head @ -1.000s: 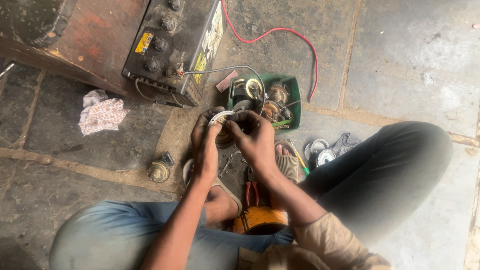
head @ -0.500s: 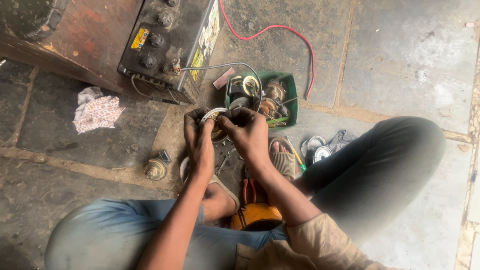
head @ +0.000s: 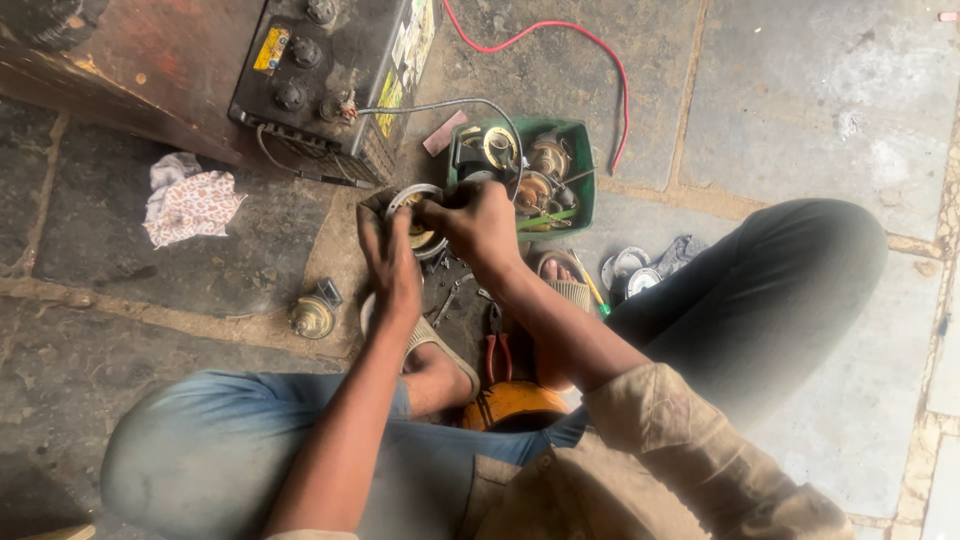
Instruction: The person sits on the floor and uses a screwdriver to adjust components inside a small mechanical part. They then use a sanding block to smooth the surface of the part and a small brush to clean it. The person repeatedly handles the part, applying pressure and making adjustments.
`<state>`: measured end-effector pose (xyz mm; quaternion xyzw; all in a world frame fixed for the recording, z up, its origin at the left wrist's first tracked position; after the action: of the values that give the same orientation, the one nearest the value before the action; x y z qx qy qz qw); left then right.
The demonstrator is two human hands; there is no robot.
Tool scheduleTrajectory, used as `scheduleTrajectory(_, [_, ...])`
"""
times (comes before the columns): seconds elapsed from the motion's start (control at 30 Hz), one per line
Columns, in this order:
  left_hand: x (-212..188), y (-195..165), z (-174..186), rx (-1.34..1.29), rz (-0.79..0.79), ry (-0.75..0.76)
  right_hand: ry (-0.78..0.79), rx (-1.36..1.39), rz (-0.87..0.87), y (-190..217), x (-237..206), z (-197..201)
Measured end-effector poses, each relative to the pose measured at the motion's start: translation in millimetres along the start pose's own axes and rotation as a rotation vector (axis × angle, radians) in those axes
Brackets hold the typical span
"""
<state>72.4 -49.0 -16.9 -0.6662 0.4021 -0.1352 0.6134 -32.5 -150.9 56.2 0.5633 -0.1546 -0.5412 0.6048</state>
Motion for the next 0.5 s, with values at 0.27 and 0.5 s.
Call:
scheduleTrajectory(0.27, [12.0, 2.9, -2.6, 0.082, -0.148, 0.066, 0.037, 0.018, 0.038, -1.5, 10.9, 4.7])
scheduleTrajectory(0.5, [14.1, 3.8, -7.4, 0.082, -0.248, 0.132, -0.048, 0.021, 0.024, -4.0, 5.2, 6.9])
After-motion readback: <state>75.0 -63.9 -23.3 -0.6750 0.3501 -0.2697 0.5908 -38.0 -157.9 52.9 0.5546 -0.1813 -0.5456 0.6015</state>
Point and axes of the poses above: each hand's wrist, its own x-axis towards the middle knuckle, its own z-axis out of the back of the hand, y = z × x, the point moved 5 cm from there along x, towards the middle knuckle, and after that the axes turned 1 degree about y, right-handed, at the moved point
